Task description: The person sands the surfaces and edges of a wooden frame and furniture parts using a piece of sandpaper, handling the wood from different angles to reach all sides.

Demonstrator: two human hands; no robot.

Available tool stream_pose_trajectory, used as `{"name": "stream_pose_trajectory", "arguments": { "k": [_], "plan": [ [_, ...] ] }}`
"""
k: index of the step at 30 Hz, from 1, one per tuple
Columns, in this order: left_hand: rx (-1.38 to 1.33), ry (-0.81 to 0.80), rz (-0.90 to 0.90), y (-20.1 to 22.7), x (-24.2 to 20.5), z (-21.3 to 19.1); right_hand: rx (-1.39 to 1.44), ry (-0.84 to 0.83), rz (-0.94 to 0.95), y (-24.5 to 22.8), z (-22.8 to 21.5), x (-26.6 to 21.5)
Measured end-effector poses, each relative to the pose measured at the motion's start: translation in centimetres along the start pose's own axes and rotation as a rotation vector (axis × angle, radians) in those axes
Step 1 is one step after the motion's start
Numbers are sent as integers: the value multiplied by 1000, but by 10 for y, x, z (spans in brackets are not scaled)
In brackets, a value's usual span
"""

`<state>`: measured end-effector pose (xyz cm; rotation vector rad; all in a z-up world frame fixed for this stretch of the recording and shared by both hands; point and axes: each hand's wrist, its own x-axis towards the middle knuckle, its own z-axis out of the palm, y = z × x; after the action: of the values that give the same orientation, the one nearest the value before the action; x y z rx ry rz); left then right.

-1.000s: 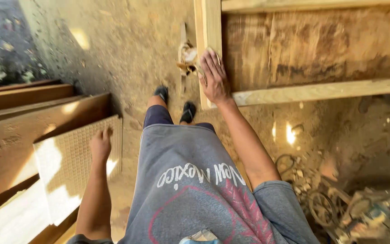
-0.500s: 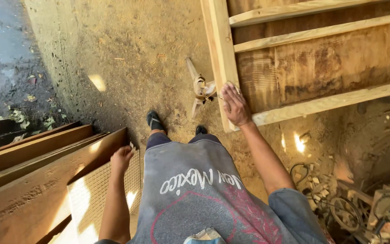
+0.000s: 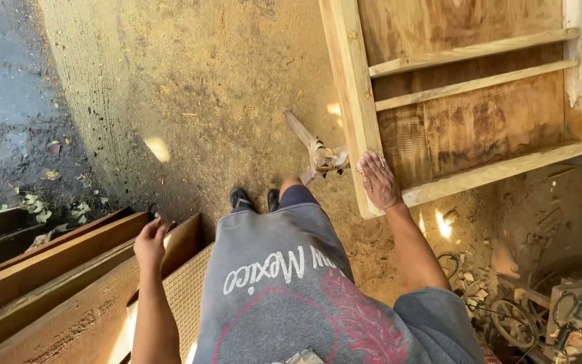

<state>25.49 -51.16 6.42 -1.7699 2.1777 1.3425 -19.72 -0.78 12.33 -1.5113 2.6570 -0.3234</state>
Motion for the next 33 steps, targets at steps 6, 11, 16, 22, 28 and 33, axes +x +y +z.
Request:
{"name": "stream_pose_trajectory", "arguments": {
  "k": [6, 11, 16, 22, 28, 33],
  "plan": [
    [74, -99, -216, -23, -39, 1, -60, -34, 7, 2, -8, 29],
    [31, -148, -460, 1, -39, -5, -60, 84, 2, 28, 5, 166],
    [39, 22, -420, 70, 14, -7, -50, 41, -27, 98, 40, 379],
    [-4, 126, -303, 182, 47, -3, -213, 6, -180, 206, 74, 623],
    [35, 54, -448, 244, 26, 17, -177, -41, -66, 229, 89, 749],
    [-52, 36, -475, 205, -4, 19, -378, 19, 36, 227, 140, 730]
  ]
}}
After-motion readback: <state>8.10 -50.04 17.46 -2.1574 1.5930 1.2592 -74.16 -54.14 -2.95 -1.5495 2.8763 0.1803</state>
